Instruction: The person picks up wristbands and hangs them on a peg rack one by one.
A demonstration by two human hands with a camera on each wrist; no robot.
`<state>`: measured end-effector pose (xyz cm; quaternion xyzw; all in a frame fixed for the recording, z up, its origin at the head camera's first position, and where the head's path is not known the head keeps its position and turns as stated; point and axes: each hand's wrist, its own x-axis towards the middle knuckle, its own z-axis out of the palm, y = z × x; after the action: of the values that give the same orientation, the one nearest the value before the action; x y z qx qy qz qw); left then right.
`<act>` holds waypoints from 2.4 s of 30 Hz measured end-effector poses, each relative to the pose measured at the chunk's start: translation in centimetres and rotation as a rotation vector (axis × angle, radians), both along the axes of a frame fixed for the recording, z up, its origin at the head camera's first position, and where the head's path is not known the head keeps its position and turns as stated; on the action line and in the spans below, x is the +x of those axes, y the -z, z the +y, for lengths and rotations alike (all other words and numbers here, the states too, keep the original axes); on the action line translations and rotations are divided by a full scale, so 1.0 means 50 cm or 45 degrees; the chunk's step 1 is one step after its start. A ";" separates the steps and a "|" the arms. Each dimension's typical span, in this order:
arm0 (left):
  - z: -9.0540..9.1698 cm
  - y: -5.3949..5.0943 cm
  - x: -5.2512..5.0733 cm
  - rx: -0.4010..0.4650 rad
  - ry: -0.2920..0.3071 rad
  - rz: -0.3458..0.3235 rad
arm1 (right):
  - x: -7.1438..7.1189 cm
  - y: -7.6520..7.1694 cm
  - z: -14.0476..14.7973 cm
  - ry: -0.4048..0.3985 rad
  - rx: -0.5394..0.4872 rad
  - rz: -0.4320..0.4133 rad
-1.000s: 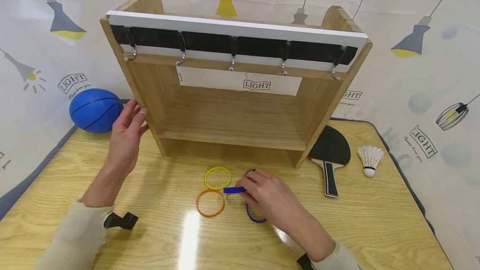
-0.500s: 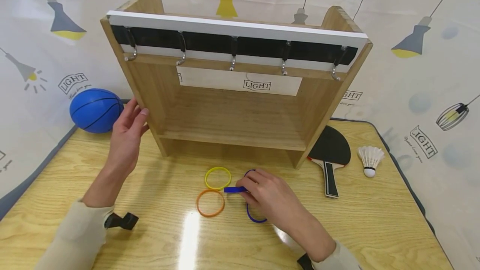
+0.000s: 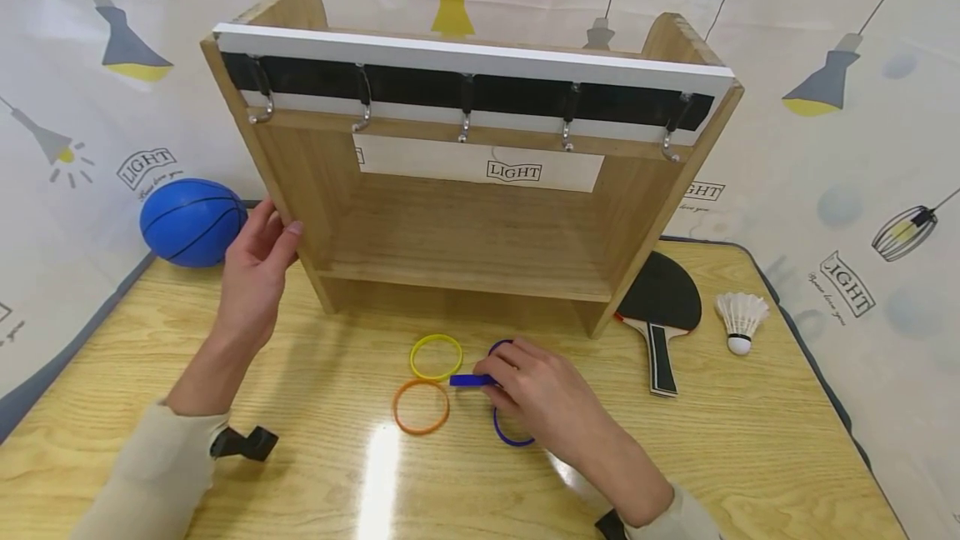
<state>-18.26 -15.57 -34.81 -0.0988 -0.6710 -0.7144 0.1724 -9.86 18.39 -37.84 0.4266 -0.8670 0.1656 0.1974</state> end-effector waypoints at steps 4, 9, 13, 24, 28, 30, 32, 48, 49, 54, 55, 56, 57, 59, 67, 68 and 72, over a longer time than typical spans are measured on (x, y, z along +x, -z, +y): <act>0.007 -0.001 0.006 0.033 -0.101 -0.012 | 0.001 0.000 0.000 -0.002 0.000 0.000; 0.014 -0.004 0.011 0.044 -0.271 -0.002 | 0.001 -0.001 0.000 -0.001 0.001 -0.006; 0.015 -0.002 0.012 0.037 -0.348 0.012 | 0.000 -0.003 -0.001 -0.008 -0.005 -0.007; 0.011 0.002 0.013 0.097 -0.373 0.030 | 0.000 -0.009 -0.001 0.010 -0.010 -0.018; 0.013 0.004 0.011 0.122 -0.382 0.051 | 0.000 -0.010 0.000 0.016 -0.011 -0.024; 0.014 0.004 0.012 0.148 -0.394 0.056 | 0.000 -0.011 0.000 0.016 -0.013 -0.030; 0.014 0.004 0.012 0.181 -0.407 0.053 | 0.000 -0.012 -0.001 0.014 -0.013 -0.032; 0.018 0.007 0.014 0.182 -0.435 0.082 | 0.000 -0.022 -0.005 0.035 -0.002 -0.006; 0.018 0.007 0.015 0.183 -0.436 0.082 | 0.000 -0.023 -0.005 0.035 -0.007 -0.004; 0.018 0.007 0.015 0.201 -0.430 0.071 | -0.001 -0.028 -0.005 0.046 -0.016 -0.006; 0.018 0.007 0.015 0.207 -0.427 0.070 | -0.002 -0.031 -0.005 0.050 -0.019 -0.013; 0.018 0.007 0.014 0.208 -0.425 0.071 | -0.002 -0.033 -0.005 0.048 -0.031 -0.021; 0.018 0.008 0.014 0.211 -0.424 0.070 | -0.003 -0.035 -0.005 0.047 -0.044 -0.032; 0.017 0.008 0.014 0.212 -0.426 0.075 | -0.005 -0.042 -0.008 0.031 -0.093 -0.057; 0.017 0.008 0.013 0.219 -0.424 0.101 | -0.018 -0.087 -0.032 -0.052 -0.353 -0.228; 0.017 0.009 0.013 0.222 -0.421 0.100 | -0.020 -0.092 -0.036 -0.052 -0.375 -0.251; 0.017 0.010 0.014 0.226 -0.422 0.088 | -0.029 -0.115 -0.051 -0.052 -0.435 -0.302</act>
<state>-17.55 -14.70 -35.31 0.0043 -0.6062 -0.7287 0.3187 -11.33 15.85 -32.09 0.3819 -0.8346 0.3633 0.1598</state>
